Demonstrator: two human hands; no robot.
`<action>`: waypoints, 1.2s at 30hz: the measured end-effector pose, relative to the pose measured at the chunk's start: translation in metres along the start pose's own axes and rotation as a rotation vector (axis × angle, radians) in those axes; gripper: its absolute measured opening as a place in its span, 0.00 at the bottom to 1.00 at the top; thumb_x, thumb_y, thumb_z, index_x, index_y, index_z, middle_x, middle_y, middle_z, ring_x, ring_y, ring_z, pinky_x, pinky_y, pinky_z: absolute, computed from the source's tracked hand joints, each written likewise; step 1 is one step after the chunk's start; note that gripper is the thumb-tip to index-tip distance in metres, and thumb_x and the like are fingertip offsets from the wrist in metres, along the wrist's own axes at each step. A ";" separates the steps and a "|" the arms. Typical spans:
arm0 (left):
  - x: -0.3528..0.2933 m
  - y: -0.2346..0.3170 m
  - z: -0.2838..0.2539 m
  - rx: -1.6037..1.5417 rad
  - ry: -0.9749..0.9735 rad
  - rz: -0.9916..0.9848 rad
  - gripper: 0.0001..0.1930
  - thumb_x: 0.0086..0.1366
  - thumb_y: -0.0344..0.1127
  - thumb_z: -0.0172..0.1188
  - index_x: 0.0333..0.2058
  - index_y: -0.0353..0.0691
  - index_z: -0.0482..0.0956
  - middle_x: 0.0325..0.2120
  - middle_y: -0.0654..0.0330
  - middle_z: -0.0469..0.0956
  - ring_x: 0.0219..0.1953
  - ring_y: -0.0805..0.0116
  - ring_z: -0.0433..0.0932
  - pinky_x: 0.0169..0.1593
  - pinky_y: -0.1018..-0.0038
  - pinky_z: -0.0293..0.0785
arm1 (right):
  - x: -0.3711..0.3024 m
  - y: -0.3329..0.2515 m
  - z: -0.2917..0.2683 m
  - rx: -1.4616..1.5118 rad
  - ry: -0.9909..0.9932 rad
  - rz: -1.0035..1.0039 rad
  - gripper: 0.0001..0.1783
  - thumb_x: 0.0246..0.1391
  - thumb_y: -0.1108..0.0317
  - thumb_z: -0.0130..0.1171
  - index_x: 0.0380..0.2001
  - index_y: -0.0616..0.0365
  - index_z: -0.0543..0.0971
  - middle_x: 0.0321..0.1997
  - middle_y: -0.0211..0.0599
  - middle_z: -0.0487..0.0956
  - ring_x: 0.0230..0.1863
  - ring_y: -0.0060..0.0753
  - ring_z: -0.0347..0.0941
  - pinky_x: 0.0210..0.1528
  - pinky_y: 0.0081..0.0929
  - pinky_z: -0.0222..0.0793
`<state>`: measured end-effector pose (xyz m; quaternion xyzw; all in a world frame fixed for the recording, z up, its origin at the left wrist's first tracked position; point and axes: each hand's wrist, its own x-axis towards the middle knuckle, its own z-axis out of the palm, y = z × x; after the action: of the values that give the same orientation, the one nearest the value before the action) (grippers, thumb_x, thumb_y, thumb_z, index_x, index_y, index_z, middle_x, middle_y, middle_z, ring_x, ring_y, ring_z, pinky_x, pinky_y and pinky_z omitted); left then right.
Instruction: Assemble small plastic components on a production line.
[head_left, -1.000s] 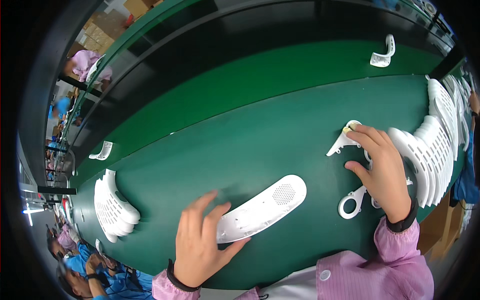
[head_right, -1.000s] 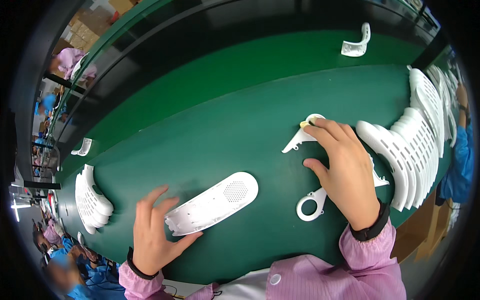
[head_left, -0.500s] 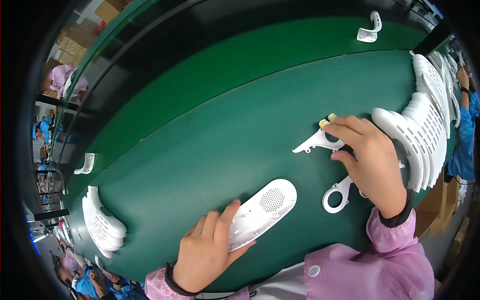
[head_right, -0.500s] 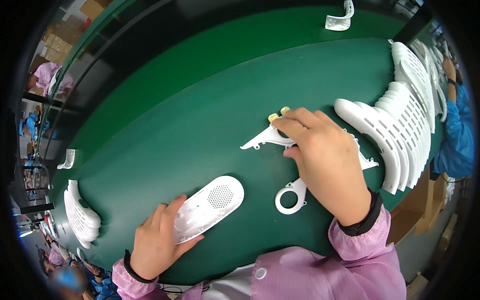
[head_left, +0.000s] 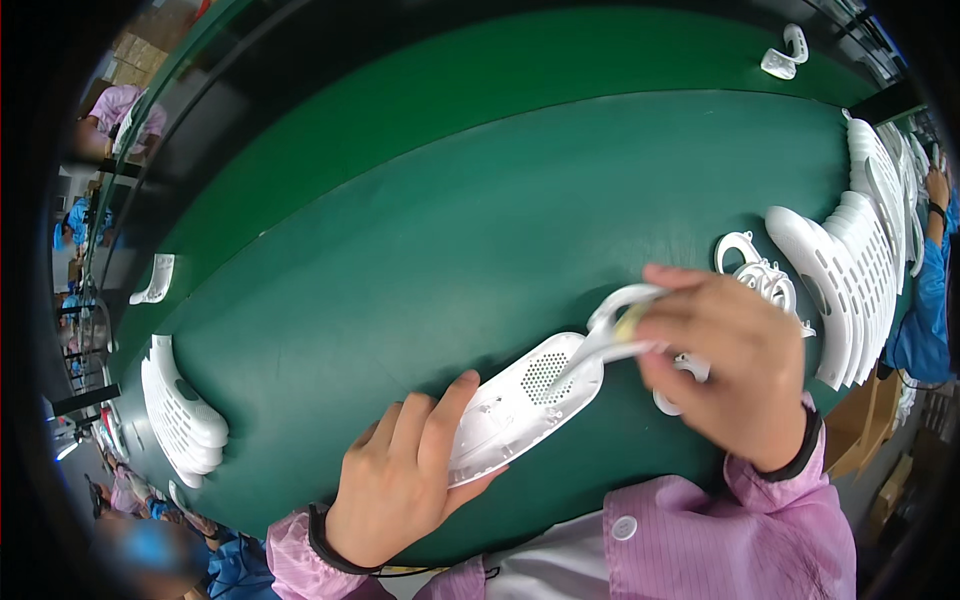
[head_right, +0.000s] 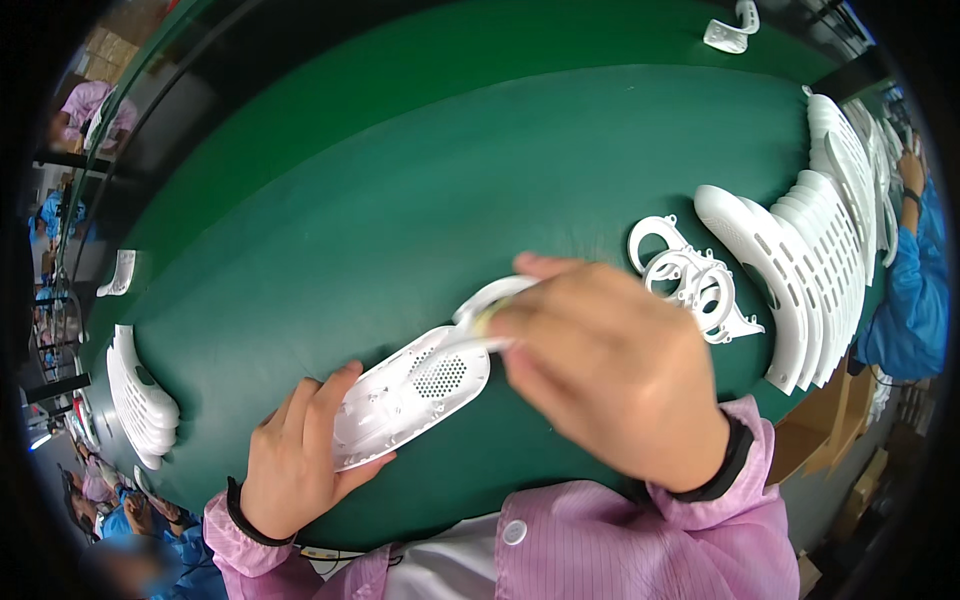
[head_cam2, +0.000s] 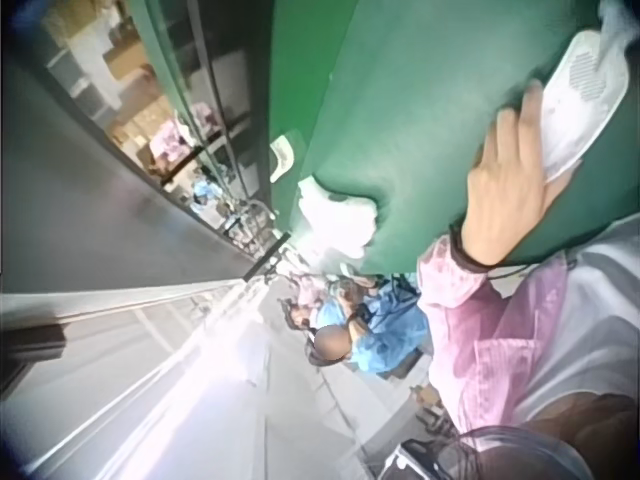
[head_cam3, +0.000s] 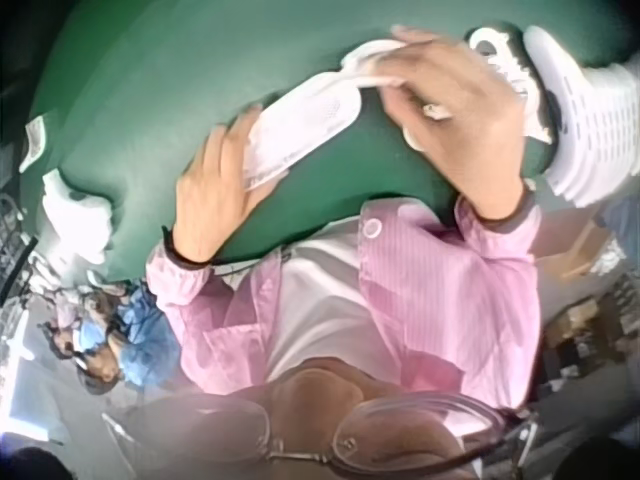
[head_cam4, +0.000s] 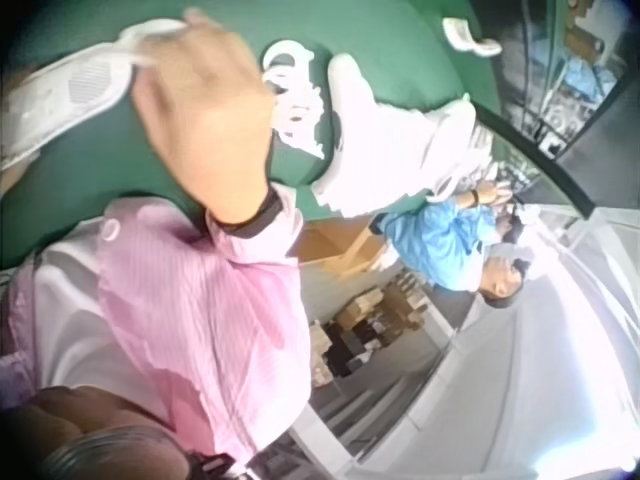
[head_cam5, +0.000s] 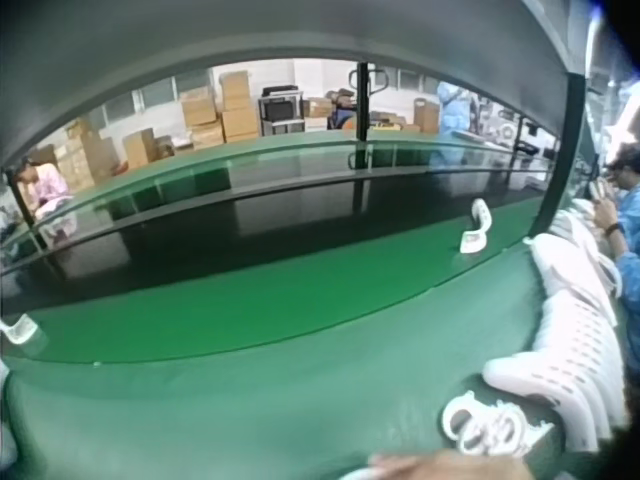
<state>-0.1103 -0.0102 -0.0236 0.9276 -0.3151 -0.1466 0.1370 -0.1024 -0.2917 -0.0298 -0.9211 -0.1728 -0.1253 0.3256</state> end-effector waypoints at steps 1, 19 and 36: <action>-0.001 0.000 0.000 0.013 0.002 0.010 0.43 0.54 0.49 0.74 0.62 0.33 0.66 0.40 0.51 0.75 0.35 0.53 0.79 0.35 0.63 0.79 | 0.001 -0.007 0.005 0.012 0.015 -0.057 0.17 0.34 0.78 0.73 0.33 0.55 0.85 0.35 0.34 0.83 0.35 0.38 0.80 0.32 0.29 0.77; -0.002 -0.011 0.010 -0.067 0.110 0.128 0.52 0.50 0.45 0.80 0.63 0.24 0.56 0.58 0.39 0.71 0.44 0.45 0.83 0.40 0.60 0.84 | -0.008 -0.032 0.028 -0.146 -0.187 -0.104 0.15 0.43 0.71 0.66 0.38 0.59 0.84 0.30 0.26 0.71 0.19 0.18 0.68 0.18 0.18 0.65; 0.001 -0.012 0.007 -0.091 0.088 0.115 0.56 0.49 0.44 0.81 0.66 0.22 0.55 0.48 0.39 0.78 0.37 0.46 0.85 0.37 0.60 0.84 | -0.007 -0.045 0.037 -0.013 -0.162 0.133 0.14 0.45 0.76 0.72 0.39 0.57 0.86 0.28 0.29 0.73 0.17 0.23 0.70 0.16 0.22 0.62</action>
<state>-0.1057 -0.0023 -0.0342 0.9063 -0.3547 -0.1115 0.2008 -0.1226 -0.2369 -0.0351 -0.9397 -0.1365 -0.0296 0.3122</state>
